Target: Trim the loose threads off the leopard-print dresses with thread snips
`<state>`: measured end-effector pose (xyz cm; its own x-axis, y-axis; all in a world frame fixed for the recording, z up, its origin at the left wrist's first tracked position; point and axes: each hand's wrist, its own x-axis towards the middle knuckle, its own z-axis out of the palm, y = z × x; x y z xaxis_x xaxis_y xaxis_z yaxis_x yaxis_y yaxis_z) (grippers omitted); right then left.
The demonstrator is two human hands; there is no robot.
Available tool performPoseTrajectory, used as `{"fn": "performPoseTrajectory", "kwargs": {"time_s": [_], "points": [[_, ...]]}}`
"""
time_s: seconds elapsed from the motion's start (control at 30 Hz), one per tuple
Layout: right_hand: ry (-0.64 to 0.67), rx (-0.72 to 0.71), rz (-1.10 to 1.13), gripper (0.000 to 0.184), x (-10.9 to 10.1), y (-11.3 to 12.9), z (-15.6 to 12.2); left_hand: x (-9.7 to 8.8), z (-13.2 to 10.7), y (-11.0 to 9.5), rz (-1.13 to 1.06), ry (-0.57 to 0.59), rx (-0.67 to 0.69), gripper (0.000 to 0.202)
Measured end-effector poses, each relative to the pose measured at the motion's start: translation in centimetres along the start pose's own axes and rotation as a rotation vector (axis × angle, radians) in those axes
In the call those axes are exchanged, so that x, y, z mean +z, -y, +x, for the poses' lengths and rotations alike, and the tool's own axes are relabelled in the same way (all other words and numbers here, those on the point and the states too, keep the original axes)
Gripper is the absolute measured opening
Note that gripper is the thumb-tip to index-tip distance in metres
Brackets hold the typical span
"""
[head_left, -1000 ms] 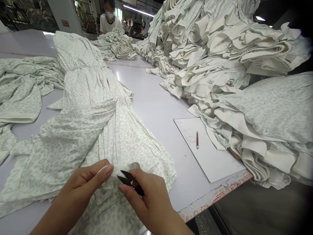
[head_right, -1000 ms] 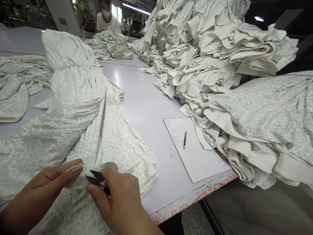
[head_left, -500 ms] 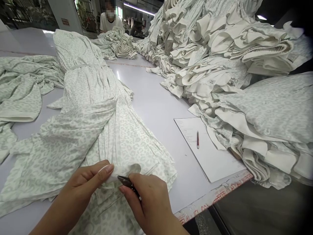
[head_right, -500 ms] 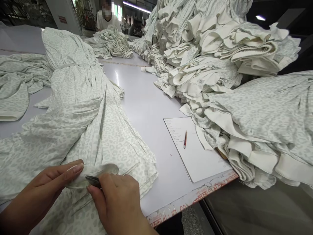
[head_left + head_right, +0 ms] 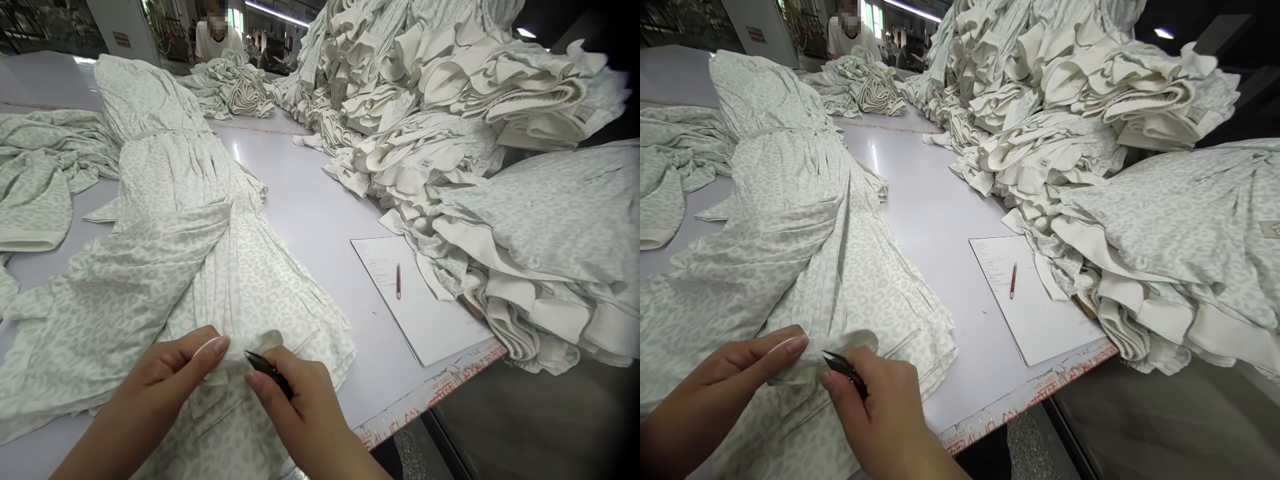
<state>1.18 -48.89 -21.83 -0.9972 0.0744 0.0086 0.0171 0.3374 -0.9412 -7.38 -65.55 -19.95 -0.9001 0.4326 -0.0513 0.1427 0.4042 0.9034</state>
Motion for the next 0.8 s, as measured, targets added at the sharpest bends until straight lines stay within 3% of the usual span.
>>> {"fn": "performPoseTrajectory", "kwargs": {"time_s": [0.07,0.17,0.2,0.23,0.27,0.33,0.43,0.5,0.57,0.7,0.8], "points": [[-0.041,0.049,0.045,0.018,-0.8,-0.4,-0.1,-0.7,0.2,-0.6,0.102,0.003,-0.006,0.028],[-0.163,0.101,0.115,0.023,-2.5,-1.3,-0.4,-1.3,0.9,-2.3,0.348,-0.230,0.168,0.018],[-0.210,0.109,0.135,0.024,-3.2,-1.6,-0.6,-1.0,1.3,-3.0,0.356,-0.231,0.240,0.018],[-0.258,0.113,0.148,0.025,-3.7,-1.9,-0.8,-0.4,1.8,-3.5,0.326,-0.167,0.290,0.022],[-0.302,0.115,0.156,0.026,-4.2,-2.2,-1.1,0.6,2.4,-3.9,0.246,-0.027,0.308,0.026],[-0.356,0.114,0.167,0.028,-5.0,-2.6,-1.6,3.4,3.7,-3.9,0.195,0.206,0.264,0.028],[-0.371,0.098,0.175,0.028,-5.4,-2.8,-2.2,7.7,5.2,-2.8,0.286,0.283,0.180,0.010],[-0.362,0.094,0.176,0.027,-5.4,-2.8,-2.4,8.9,5.7,-2.2,0.303,0.292,0.146,0.009],[-0.358,0.108,0.198,0.025,-5.0,-2.7,-2.2,8.4,5.4,-2.2,0.268,0.309,0.123,0.015],[-0.289,0.138,0.280,0.027,-3.0,-2.5,-0.9,4.4,3.2,-2.6,0.184,0.288,0.092,0.019],[-0.194,0.089,0.195,0.019,-1.1,-2.1,0.3,2.2,1.2,-1.8,0.195,0.218,0.111,0.016]]}}
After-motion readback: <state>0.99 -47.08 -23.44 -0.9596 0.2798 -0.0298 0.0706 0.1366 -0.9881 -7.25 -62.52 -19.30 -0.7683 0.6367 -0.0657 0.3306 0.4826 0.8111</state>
